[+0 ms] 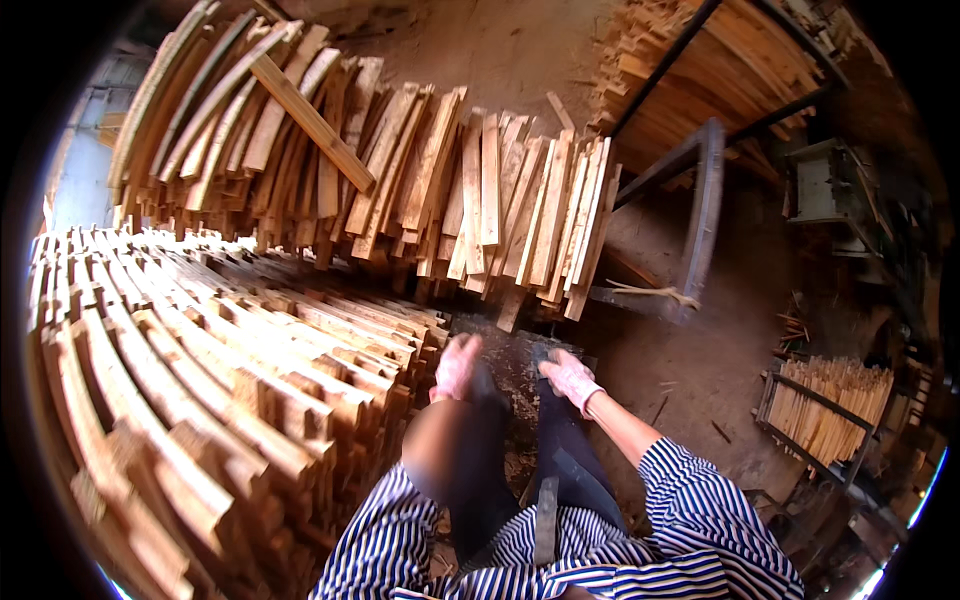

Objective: The person repeatedly picks up small wooden planks from a large pile and places them onto a vertical rack. The worker wears pink gloves and a striped shirt, handling the wood by hand to organize the pieces into a neat, upright stack.

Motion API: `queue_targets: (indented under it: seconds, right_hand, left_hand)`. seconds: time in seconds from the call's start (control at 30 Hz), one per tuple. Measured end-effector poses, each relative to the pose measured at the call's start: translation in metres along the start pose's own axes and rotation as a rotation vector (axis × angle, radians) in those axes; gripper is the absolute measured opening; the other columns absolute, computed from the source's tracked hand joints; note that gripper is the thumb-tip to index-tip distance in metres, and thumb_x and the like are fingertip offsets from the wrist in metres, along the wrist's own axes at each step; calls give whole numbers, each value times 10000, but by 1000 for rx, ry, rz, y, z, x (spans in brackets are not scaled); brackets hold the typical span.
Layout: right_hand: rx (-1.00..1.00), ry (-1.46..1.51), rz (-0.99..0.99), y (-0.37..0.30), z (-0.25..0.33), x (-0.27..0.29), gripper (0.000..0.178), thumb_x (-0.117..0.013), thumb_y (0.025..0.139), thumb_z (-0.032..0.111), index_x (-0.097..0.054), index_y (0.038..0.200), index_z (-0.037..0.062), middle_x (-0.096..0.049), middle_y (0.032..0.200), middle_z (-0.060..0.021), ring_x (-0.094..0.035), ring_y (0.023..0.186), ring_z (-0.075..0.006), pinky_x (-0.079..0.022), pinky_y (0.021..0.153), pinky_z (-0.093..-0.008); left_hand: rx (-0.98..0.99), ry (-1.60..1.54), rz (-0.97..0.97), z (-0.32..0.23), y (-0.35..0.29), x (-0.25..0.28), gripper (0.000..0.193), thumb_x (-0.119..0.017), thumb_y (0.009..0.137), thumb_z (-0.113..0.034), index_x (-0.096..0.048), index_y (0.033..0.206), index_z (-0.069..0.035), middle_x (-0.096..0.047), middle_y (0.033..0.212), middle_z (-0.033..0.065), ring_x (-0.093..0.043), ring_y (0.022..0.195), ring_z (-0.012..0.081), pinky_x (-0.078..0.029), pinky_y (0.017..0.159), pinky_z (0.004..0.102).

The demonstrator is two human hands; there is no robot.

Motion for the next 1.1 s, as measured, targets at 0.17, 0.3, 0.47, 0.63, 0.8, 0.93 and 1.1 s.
queue_targets:
  seconds: [0.17, 0.3, 0.47, 0.63, 0.8, 0.93, 1.1]
  right_hand:
    - [113, -53, -303, 153, 93, 17, 613, -601, 909, 354, -489, 1415, 28, -629, 1261, -226, -635, 1051, -314, -506, 888, -410]
    - [129, -123, -447, 282, 175, 33, 863, -660, 901, 407, -243, 1543, 9, -469, 1402, -285, -566, 1167, -331, -543, 894, -378]
    - [-52, -497, -356, 370, 241, -27, 1295, -717, 784, 653, 115, 1594, 80, 73, 1643, -273, 18, 1536, -408, -277, 1217, -457]
    - [-34, -568, -512, 382, 199, -47, 1249, -801, 781, 490, 51, 1614, 113, -85, 1638, -299, -347, 1436, -458, -584, 852, -350]
    - [287, 151, -323, 331, 115, 19, 1127, -840, 779, 184, -71, 1586, 20, -339, 1556, -246, -440, 1377, -325, -467, 1076, -392]
    - [386, 642, -78, 326, 65, 83, 1092, -826, 749, 73, -123, 1584, 49, -456, 1466, -179, -486, 1330, -279, -383, 1169, -413]
    - [378, 670, -28, 303, 101, 63, 1235, -909, 738, 324, -78, 1594, 6, -502, 1443, -142, -493, 1315, -247, -417, 1116, -368]
  left_hand:
    - [310, -523, -178, 58, 206, 16, 999, -600, 831, -769, -479, 1422, 27, -521, 1391, 273, -395, 1398, 361, -292, 1167, 492]
    - [464, -771, -111, 82, 321, 13, 654, -734, 726, -770, -473, 766, -171, -330, 522, -56, -281, 392, 71, -223, 372, 253]
    - [277, -836, 121, 88, 404, -18, 954, -601, 869, -722, -383, 1545, -85, -397, 1583, 141, -328, 1465, 319, -209, 1212, 496]
    - [260, -622, 106, 69, 354, -23, 899, -553, 924, -694, -388, 1531, -52, -464, 1525, 160, -426, 1384, 317, -320, 1158, 465]
    - [245, -867, 207, 39, 276, -111, 802, -562, 966, -611, -412, 1519, -51, -485, 1507, 150, -462, 1358, 280, -346, 1156, 358]
    - [159, -475, 332, -61, 283, -136, 998, -449, 919, -759, -202, 1604, -76, -225, 1649, 192, -194, 1528, 330, -150, 1239, 496]
    - [-59, -321, 452, -62, 340, -129, 1083, -556, 836, -769, -173, 1612, -117, -123, 1674, 183, -63, 1548, 374, -76, 1213, 616]
Point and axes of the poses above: each hand's wrist, its own y-axis towards the middle knuckle, its own x-axis out of the back of the hand, z = x × y, the point moved 5 cm from there along y, towards the middle knuckle
